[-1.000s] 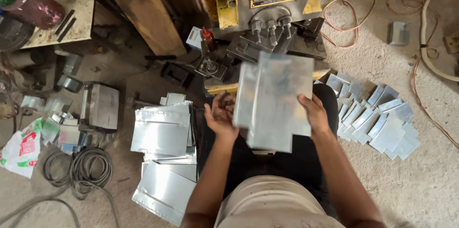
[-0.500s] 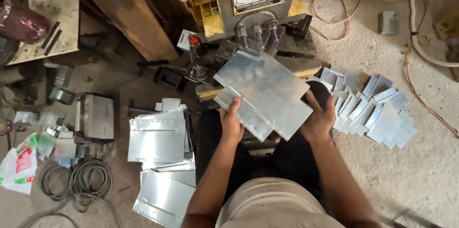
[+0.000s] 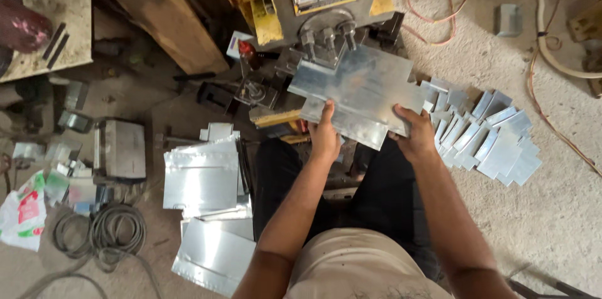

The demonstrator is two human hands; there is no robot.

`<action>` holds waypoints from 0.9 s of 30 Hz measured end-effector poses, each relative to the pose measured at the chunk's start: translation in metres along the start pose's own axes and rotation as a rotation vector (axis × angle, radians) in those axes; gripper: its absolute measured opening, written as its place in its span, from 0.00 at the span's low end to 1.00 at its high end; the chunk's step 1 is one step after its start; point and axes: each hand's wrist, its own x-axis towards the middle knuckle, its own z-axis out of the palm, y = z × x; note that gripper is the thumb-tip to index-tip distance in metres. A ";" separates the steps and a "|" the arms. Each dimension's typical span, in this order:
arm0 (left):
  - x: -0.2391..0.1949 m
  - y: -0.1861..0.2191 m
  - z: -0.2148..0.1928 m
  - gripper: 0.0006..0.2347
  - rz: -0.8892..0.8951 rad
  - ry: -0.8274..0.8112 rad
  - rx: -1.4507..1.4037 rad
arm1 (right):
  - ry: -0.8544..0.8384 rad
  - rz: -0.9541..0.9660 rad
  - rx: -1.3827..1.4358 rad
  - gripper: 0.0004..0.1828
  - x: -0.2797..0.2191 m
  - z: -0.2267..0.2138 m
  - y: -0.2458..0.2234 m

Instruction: The person places metal sheets one by one into a hydraulic press to bend their edges, then stacks the finished pieces onto a pile on the floor.

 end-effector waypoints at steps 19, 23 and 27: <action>-0.007 0.011 -0.022 0.30 0.092 -0.035 0.924 | -0.272 -0.109 0.144 0.23 0.023 -0.070 0.026; -0.041 0.046 -0.101 0.17 0.446 -0.258 0.261 | -0.334 -0.068 0.230 0.16 0.056 -0.128 0.038; -0.048 0.054 -0.259 0.10 0.647 0.478 0.481 | -0.268 -0.096 0.254 0.10 0.060 -0.200 0.043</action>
